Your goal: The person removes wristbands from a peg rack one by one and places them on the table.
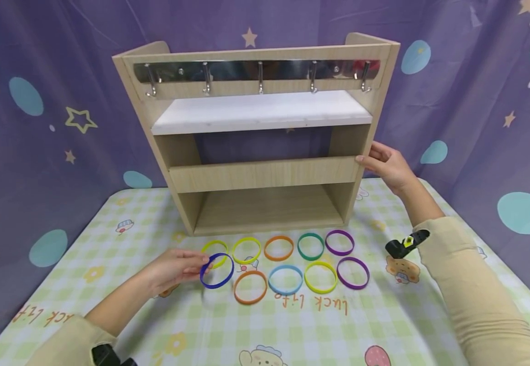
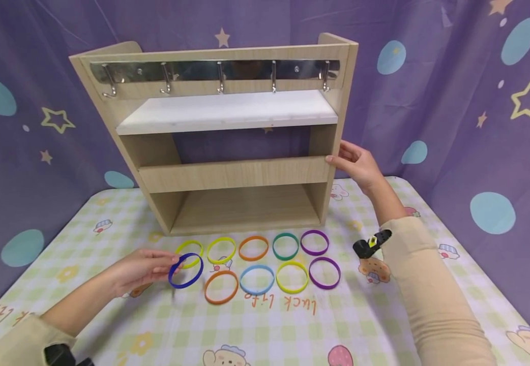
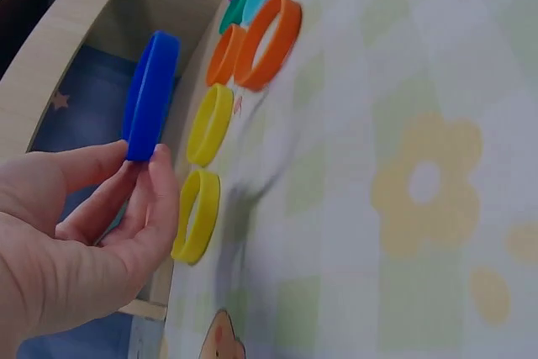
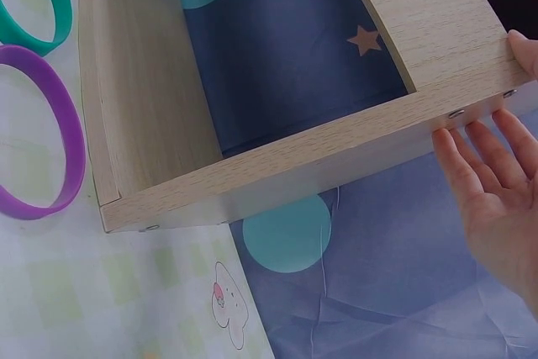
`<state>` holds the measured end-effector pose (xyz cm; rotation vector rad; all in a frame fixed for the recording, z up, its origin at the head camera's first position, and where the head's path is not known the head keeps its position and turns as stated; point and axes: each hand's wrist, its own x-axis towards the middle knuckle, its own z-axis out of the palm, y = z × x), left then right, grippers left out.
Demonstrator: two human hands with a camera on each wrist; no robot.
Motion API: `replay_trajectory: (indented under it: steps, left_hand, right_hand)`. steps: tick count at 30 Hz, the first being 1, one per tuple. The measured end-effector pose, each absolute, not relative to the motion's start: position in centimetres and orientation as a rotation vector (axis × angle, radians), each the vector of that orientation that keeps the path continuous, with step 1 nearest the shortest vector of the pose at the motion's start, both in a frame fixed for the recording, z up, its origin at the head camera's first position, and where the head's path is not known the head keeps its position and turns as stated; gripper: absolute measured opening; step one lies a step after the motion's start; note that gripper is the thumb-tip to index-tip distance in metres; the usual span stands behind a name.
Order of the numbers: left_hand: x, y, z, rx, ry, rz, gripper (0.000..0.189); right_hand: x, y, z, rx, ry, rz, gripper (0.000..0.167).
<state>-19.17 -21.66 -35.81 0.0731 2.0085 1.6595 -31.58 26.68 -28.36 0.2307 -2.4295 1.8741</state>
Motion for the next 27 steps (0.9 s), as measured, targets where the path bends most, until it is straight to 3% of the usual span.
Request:
replay_trajectory:
  steps: [18,27]
  left_hand:
    - [-18.8,-22.5,-36.9,0.049,2.34,1.306,0.031]
    - [-18.8,-22.9,-35.7,0.109,2.531,1.105,0.035]
  right_hand:
    - [-31.7,26.4,-28.2,0.251,-2.428,1.883,0.068]
    - [-31.6,26.4,-28.1,0.252,-2.394,1.9,0.068]
